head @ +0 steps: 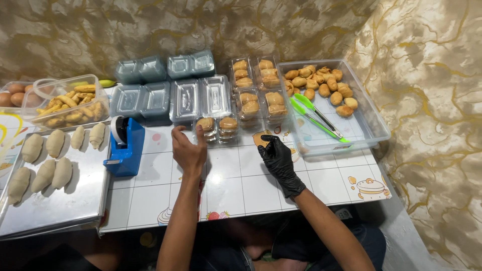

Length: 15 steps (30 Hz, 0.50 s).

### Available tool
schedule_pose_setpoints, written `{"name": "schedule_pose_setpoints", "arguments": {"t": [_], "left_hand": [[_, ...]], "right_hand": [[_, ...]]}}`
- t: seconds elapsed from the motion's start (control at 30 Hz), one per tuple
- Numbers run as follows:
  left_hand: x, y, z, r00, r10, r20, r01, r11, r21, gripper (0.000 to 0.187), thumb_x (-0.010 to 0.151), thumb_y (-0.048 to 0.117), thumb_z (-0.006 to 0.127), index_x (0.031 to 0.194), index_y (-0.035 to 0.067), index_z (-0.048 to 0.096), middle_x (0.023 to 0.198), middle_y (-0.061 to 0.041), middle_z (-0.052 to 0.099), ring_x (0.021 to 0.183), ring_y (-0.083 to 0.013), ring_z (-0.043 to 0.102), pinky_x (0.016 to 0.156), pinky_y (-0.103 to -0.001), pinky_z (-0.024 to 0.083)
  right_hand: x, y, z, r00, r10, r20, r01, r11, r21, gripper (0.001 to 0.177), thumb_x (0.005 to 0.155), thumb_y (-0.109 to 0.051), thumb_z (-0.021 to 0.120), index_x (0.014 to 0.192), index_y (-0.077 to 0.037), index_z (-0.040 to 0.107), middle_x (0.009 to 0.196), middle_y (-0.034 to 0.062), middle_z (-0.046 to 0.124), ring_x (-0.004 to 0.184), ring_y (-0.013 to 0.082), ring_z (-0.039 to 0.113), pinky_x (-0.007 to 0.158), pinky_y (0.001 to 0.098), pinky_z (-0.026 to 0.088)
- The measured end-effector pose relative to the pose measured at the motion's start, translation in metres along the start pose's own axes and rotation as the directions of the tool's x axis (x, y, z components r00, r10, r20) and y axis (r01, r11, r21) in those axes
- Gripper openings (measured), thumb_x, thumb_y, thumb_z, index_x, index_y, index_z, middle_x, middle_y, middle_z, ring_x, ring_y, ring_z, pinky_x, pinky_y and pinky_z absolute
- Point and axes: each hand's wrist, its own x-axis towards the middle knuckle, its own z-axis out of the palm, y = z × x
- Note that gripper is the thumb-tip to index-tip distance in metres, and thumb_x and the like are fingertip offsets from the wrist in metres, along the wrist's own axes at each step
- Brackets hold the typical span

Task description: Packing small pastries into plastic containers at a workstation.

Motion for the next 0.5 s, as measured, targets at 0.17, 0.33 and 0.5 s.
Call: {"name": "schedule_pose_setpoints", "arguments": {"t": [0.17, 0.33, 0.5], "left_hand": [[-0.013, -0.018, -0.003, 0.957, 0.26, -0.129, -0.267, 0.963, -0.033, 0.019, 0.103, 0.023, 0.055, 0.11, 0.005, 0.053, 0.086, -0.007, 0.049, 0.073, -0.0281, 0.059, 0.063, -0.041, 0.052], [-0.03, -0.038, 0.008, 0.857, 0.4, -0.323, -0.45, 0.888, -0.094, 0.026, 0.108, 0.015, 0.064, 0.084, 0.009, 0.058, 0.062, 0.001, 0.045, 0.051, -0.0187, 0.048, 0.05, -0.027, 0.042], [-0.042, -0.041, 0.02, 0.781, 0.606, -0.149, -0.623, 0.773, -0.119, 0.065, 0.11, 0.041, 0.043, 0.05, 0.018, 0.044, 0.04, 0.005, 0.03, 0.036, -0.0113, 0.035, 0.038, -0.021, 0.03]], "right_hand": [[-0.003, -0.008, -0.001, 0.997, -0.074, -0.031, 0.073, 0.997, -0.014, 0.021, 0.086, -0.012, 0.079, 0.106, -0.015, 0.073, 0.06, -0.0008, 0.061, 0.057, 0.0106, 0.064, 0.059, 0.0228, 0.055], [-0.002, -0.01, 0.001, 0.978, -0.185, -0.096, 0.174, 0.978, -0.113, 0.007, 0.093, -0.01, 0.073, 0.089, -0.004, 0.073, 0.059, 0.0165, 0.065, 0.057, 0.032, 0.07, 0.054, 0.0306, 0.056], [-0.01, 0.008, -0.003, 0.987, -0.102, 0.121, 0.127, 0.966, -0.226, 0.05, 0.1, -0.035, 0.063, 0.055, -0.015, 0.055, 0.046, 0.0092, 0.059, 0.057, 0.0351, 0.068, 0.055, 0.0344, 0.053]]}}
